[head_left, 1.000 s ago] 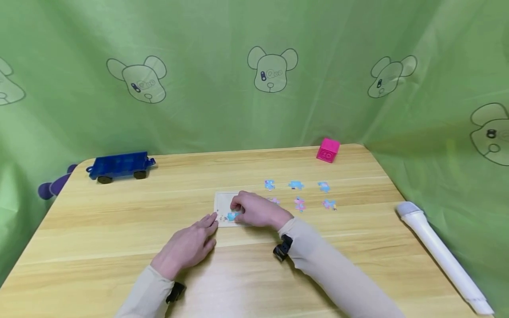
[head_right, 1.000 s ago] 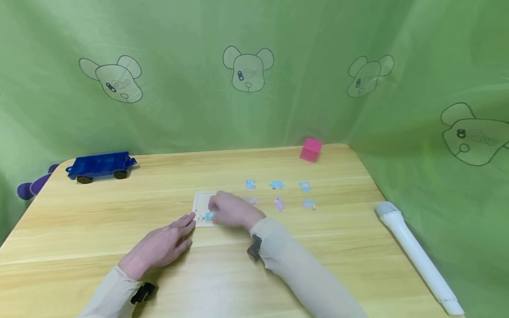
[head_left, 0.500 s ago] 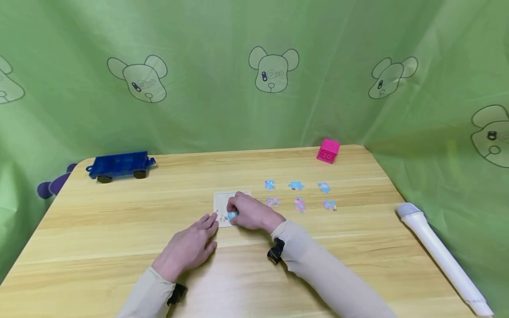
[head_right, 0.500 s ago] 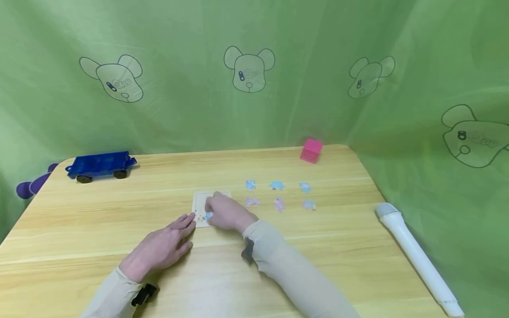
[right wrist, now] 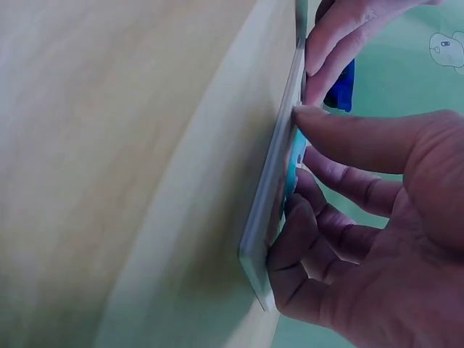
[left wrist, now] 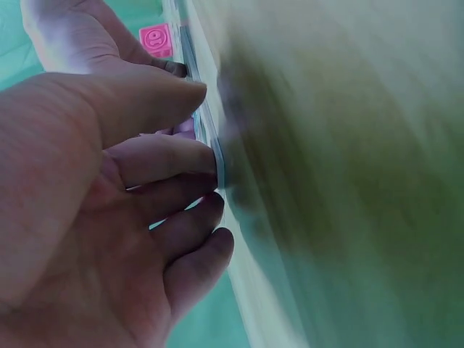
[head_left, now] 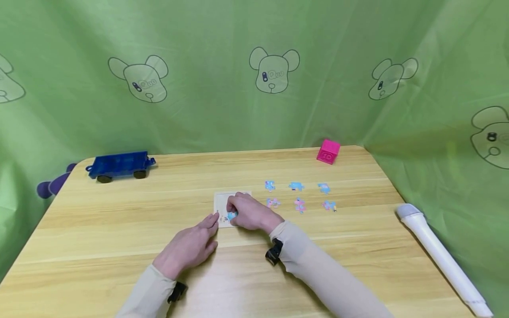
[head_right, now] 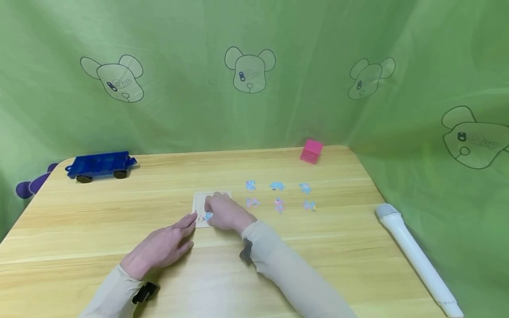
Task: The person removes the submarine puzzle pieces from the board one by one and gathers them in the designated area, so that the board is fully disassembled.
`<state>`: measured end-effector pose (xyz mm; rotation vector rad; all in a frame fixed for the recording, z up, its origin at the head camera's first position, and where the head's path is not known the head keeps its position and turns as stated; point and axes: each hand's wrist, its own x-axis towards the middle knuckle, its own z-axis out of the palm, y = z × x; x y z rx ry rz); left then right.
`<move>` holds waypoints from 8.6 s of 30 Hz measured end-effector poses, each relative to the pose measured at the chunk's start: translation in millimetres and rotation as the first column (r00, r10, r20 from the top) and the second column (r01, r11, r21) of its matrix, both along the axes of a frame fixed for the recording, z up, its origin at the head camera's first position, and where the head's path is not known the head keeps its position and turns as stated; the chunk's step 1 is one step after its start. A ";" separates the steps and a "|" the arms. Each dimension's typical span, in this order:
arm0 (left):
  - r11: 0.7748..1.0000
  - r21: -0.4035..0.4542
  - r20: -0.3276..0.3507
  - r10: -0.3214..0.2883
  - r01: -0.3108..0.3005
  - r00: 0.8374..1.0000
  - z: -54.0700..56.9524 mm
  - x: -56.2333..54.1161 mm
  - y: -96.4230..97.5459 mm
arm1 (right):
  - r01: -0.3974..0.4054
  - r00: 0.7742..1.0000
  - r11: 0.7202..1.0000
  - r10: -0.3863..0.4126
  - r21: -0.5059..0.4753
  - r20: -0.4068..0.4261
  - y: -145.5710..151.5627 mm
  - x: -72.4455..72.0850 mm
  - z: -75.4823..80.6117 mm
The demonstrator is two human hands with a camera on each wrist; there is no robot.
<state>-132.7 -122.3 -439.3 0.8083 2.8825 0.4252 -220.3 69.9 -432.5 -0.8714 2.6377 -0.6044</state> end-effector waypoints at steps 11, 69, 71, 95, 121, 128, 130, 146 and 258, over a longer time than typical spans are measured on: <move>1.000 0.023 -0.008 -0.010 0.010 1.000 -0.3 -3.4 0.2 | 0.020 0.997 0.996 -0.013 -0.087 0.078 0.6 -7.3 -1.8; 0.994 0.106 0.001 -0.033 0.033 0.999 -2.1 -5.5 -2.9 | 0.163 0.938 0.929 -0.042 -0.331 0.343 32.5 -2.9 5.5; 0.995 0.097 0.004 -0.020 0.020 1.000 -1.4 -5.2 -3.8 | 0.150 0.944 0.931 -0.034 -0.333 0.329 38.0 -1.5 8.1; 0.995 0.102 0.013 -0.014 0.013 1.000 -3.2 -2.7 -4.6 | 0.130 0.960 0.948 -0.047 -0.291 0.277 125.6 2.8 18.8; 0.989 0.146 0.034 -0.013 0.008 0.999 -5.1 -2.1 -4.3 | 0.120 0.975 0.992 -0.110 -0.042 0.193 182.5 3.1 8.5; 0.989 0.147 0.049 -0.012 0.005 0.999 -4.0 -2.2 -4.8 | 0.119 0.978 0.993 -0.113 -0.022 0.177 183.1 2.4 5.9; 0.989 0.150 0.055 -0.007 -0.002 0.998 -3.0 -2.2 -4.8 | 0.127 0.977 0.992 -0.121 -0.025 0.178 182.3 2.5 6.3; 0.990 0.140 0.074 0.013 -0.023 0.997 -1.5 -2.6 -4.9 | 0.146 0.987 0.982 -0.137 -0.121 0.081 157.8 -0.6 10.4; 0.997 0.071 -0.001 0.023 -0.022 1.000 -2.7 4.6 1.2 | 0.073 0.987 0.948 -0.024 -0.310 0.159 122.6 9.7 28.6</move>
